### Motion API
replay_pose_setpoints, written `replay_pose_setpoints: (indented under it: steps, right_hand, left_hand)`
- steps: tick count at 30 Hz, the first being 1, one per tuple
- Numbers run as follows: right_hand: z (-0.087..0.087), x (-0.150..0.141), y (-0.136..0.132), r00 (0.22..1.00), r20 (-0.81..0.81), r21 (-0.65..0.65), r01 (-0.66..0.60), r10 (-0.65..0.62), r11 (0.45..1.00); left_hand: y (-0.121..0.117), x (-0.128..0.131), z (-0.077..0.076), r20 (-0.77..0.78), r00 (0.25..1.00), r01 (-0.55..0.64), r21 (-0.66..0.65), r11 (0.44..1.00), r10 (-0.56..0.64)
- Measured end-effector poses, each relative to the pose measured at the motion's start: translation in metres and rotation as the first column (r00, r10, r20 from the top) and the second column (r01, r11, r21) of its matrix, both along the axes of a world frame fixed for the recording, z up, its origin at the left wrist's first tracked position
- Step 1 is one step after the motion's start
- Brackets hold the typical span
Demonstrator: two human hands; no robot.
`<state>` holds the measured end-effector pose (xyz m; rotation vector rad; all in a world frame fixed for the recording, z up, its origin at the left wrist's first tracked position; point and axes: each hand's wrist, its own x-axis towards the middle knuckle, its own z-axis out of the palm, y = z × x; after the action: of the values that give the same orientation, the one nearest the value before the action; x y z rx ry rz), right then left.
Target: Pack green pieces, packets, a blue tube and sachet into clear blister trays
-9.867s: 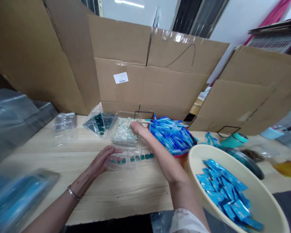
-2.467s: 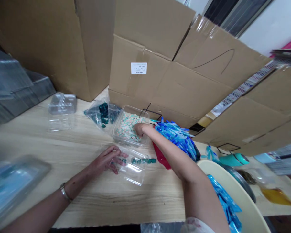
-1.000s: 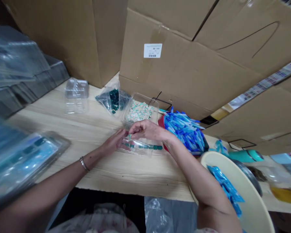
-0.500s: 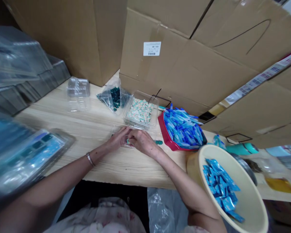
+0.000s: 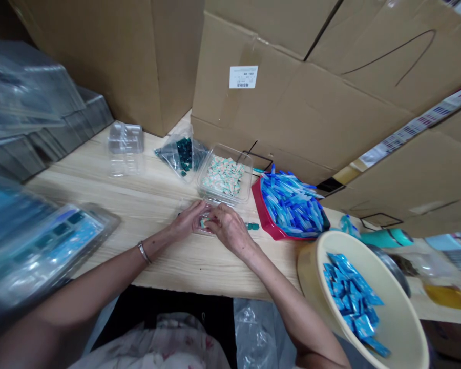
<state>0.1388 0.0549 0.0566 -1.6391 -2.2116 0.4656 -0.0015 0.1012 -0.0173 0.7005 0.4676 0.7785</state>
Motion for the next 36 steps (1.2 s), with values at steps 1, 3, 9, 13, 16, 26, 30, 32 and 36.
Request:
replay_pose_setpoints:
  steps: [1,3,9,13,16,26,30,32,36]
  right_hand:
    - [-0.001,0.0,-0.001,1.0,-0.003,0.001,0.003,-0.003,1.0]
    - [-0.005,-0.001,-0.001,1.0,-0.029,0.019,-0.004,0.005,1.0]
    - [-0.011,-0.002,0.001,0.994,-0.045,0.076,-0.098,0.102,0.992]
    - [-0.006,-0.001,0.002,0.982,0.027,0.048,-0.186,0.185,0.981]
    - [-0.006,-0.002,0.003,0.982,0.028,0.038,-0.189,0.188,0.981]
    - [0.022,0.03,0.035,0.988,0.121,0.161,-0.119,0.1,0.98]
    - [0.032,0.061,0.097,0.819,0.572,0.038,0.032,-0.048,0.999]
    - [0.025,0.066,0.125,0.695,0.719,-0.089,0.083,0.006,0.993]
    - [0.002,0.065,0.154,0.614,0.788,-0.145,0.143,0.027,0.979]
  left_hand:
    - [0.0,0.0,0.0,-0.002,1.0,-0.007,-0.003,1.0,0.007]
    - [0.0,0.0,0.0,0.0,1.0,-0.002,-0.015,1.0,0.002]
    - [0.001,-0.001,0.003,-0.001,0.999,0.034,-0.036,0.999,-0.034]
    - [0.0,-0.002,0.007,-0.033,0.998,0.059,-0.053,0.997,-0.061]
    - [0.0,-0.002,0.009,-0.027,0.997,0.068,-0.054,0.996,-0.069]
    - [-0.002,-0.003,0.007,-0.058,0.995,0.08,-0.046,0.996,-0.083]
    - [0.0,-0.002,0.006,-0.071,0.994,0.082,-0.066,0.994,-0.087]
    - [0.001,-0.001,0.006,-0.078,0.994,0.077,-0.07,0.995,-0.083]
    - [0.002,-0.001,0.008,-0.09,0.993,0.068,-0.082,0.994,-0.075]
